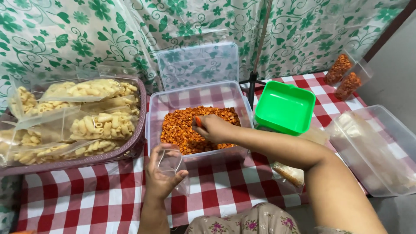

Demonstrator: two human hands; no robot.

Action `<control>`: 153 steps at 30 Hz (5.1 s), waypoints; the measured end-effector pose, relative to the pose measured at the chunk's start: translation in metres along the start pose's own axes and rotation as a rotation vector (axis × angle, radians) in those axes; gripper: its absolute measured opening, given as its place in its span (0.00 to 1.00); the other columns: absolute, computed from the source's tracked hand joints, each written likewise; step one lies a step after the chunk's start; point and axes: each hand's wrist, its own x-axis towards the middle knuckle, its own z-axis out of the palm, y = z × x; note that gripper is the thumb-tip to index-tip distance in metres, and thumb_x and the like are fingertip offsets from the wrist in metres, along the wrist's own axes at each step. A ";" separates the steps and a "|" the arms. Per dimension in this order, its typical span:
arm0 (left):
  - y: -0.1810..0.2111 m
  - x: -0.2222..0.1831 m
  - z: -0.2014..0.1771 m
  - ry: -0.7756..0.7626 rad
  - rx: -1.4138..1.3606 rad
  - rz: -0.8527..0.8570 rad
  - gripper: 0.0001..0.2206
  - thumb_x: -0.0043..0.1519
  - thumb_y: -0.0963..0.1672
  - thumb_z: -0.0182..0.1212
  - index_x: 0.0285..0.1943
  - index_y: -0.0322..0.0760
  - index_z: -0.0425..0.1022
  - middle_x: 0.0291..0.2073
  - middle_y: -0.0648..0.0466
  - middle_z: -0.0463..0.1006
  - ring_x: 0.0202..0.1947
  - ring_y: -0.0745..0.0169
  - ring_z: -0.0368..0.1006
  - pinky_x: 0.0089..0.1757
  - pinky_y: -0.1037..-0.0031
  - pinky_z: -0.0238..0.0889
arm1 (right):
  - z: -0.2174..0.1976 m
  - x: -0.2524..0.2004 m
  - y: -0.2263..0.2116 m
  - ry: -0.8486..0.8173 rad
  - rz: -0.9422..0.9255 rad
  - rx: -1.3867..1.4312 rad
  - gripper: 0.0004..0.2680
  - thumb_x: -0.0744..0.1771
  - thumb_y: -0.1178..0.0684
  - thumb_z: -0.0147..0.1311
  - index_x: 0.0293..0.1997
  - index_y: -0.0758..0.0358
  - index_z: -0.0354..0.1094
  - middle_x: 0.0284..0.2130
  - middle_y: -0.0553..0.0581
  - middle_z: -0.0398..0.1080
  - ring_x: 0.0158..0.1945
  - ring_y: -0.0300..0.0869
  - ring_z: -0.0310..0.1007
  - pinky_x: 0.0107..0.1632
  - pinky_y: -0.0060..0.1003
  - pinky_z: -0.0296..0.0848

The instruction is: Packaging small orange snacks into plastic bags using a cup and spoon for measurement and transfer, then weighing them on a scale.

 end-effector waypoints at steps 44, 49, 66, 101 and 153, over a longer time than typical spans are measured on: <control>0.080 0.187 0.086 -0.349 -0.263 -0.432 0.37 0.38 0.61 0.65 0.51 0.39 0.69 0.34 0.52 0.78 0.32 0.63 0.76 0.37 0.72 0.72 | -0.174 -0.011 -0.078 0.838 -0.646 -0.236 0.05 0.75 0.59 0.42 0.45 0.69 0.60 0.33 0.63 0.67 0.31 0.48 0.67 0.35 0.42 0.70; 0.027 0.199 0.090 -0.301 -0.425 -0.352 0.40 0.39 0.58 0.72 0.60 0.40 0.70 0.44 0.54 0.80 0.44 0.63 0.76 0.46 0.75 0.69 | -0.142 -0.019 -0.072 0.765 -0.781 -0.387 0.02 0.73 0.63 0.42 0.49 0.69 0.60 0.36 0.63 0.68 0.33 0.48 0.65 0.31 0.40 0.72; 0.029 0.171 0.023 0.124 -0.489 0.165 0.24 0.64 0.46 0.72 0.64 0.46 0.62 0.41 0.51 0.73 0.47 0.59 0.72 0.51 0.67 0.73 | -0.093 -0.023 -0.065 0.957 -0.699 0.016 0.12 0.74 0.50 0.42 0.60 0.61 0.71 0.52 0.61 0.67 0.55 0.52 0.72 0.57 0.44 0.74; -0.043 0.088 0.002 0.163 -0.103 -0.143 0.42 0.43 0.47 0.84 0.67 0.41 0.64 0.40 0.45 0.81 0.45 0.51 0.77 0.48 0.57 0.71 | 0.065 0.061 0.052 -0.277 -0.330 -0.714 0.08 0.61 0.64 0.50 0.34 0.75 0.77 0.45 0.78 0.70 0.29 0.57 0.79 0.26 0.46 0.79; -0.043 0.094 0.007 0.196 0.018 -0.272 0.38 0.43 0.49 0.83 0.64 0.47 0.67 0.39 0.53 0.83 0.40 0.63 0.77 0.39 0.68 0.72 | 0.066 0.067 0.040 0.002 -0.209 -0.260 0.10 0.66 0.49 0.49 0.44 0.66 0.66 0.36 0.70 0.71 0.35 0.71 0.77 0.35 0.59 0.77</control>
